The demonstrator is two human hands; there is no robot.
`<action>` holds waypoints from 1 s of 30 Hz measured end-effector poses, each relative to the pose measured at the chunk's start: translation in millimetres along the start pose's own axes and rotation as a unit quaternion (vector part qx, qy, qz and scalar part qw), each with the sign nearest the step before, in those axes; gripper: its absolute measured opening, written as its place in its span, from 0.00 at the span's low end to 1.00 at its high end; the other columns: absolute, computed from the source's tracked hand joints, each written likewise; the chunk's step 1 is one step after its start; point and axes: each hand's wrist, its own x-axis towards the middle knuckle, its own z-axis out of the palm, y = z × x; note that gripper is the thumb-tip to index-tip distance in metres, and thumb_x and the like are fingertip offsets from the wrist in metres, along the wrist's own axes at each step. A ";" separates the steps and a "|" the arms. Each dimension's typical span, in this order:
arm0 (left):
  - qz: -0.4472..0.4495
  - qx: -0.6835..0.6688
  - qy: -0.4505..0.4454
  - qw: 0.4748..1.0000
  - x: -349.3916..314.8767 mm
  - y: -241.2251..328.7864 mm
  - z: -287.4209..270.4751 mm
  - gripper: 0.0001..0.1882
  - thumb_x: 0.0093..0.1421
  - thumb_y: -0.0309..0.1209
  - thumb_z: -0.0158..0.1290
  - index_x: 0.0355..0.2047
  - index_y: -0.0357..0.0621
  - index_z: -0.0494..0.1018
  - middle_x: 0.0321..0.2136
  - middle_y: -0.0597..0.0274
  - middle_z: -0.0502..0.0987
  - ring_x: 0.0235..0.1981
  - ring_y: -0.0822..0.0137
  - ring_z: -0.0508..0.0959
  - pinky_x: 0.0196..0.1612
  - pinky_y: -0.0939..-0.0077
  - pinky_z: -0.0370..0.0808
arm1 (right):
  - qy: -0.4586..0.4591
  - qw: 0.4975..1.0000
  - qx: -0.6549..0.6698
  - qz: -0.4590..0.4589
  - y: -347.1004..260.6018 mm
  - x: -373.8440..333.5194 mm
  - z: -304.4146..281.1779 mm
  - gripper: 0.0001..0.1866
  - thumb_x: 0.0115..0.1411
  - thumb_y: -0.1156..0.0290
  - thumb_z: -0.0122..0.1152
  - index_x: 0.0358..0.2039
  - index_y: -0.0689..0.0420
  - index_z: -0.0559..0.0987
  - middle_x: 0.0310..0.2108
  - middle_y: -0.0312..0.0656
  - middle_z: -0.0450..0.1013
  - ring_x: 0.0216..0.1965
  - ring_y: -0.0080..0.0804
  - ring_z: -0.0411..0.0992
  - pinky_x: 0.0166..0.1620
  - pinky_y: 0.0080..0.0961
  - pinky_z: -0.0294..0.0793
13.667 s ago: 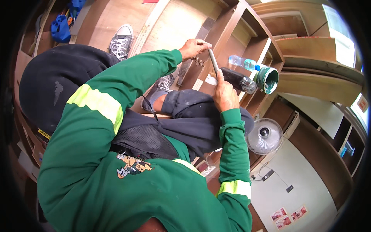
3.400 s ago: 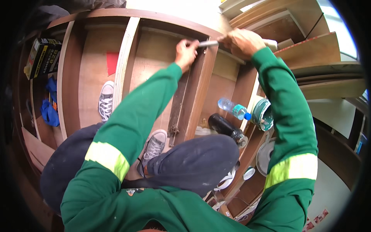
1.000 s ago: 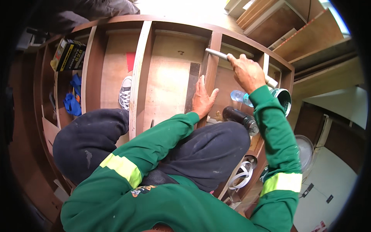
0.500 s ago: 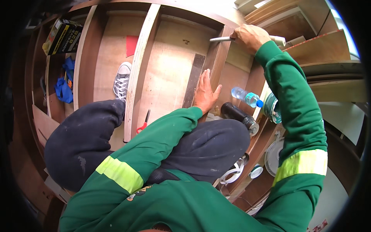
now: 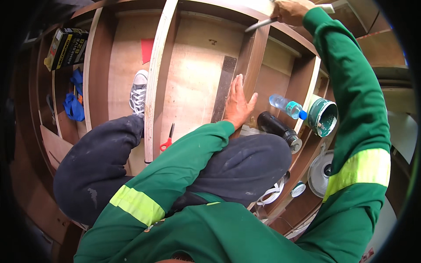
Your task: The person sits inside a wooden cabinet structure and uses a metal file to smooth the edges of a wooden strip. They repeatedly file the wood, check the fit by placing it into a slot, and adjust its position within the cabinet frame.
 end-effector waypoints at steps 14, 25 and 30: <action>-0.001 0.000 -0.012 1.000 3.0 1.5 0.7 0.46 0.62 0.40 0.60 0.71 0.33 0.48 0.67 0.36 0.57 0.69 0.40 0.60 0.70 0.54 0.61 | 0.000 0.998 -0.054 0.019 -23.5 -5.8 22.6 0.17 0.61 0.74 0.54 0.47 0.48 0.86 0.34 0.47 0.81 0.39 0.45 0.80 0.44 0.41 0.79; -0.050 -0.020 -0.034 0.998 2.4 -3.1 -3.2 0.47 0.63 0.43 0.59 0.73 0.38 0.45 0.72 0.44 0.52 0.73 0.44 0.54 0.71 0.48 0.59 | 0.036 0.996 -0.071 0.030 -93.8 -72.1 51.6 0.20 0.68 0.70 0.50 0.58 0.45 0.77 0.32 0.54 0.75 0.35 0.52 0.78 0.39 0.47 0.77; -0.036 -0.014 -0.040 0.998 0.1 1.6 -0.6 0.47 0.62 0.42 0.60 0.72 0.36 0.46 0.70 0.42 0.54 0.70 0.43 0.58 0.69 0.52 0.62 | 0.001 0.995 -0.087 0.044 -74.3 -23.6 46.3 0.14 0.67 0.70 0.50 0.49 0.52 0.81 0.34 0.53 0.80 0.36 0.54 0.80 0.38 0.49 0.79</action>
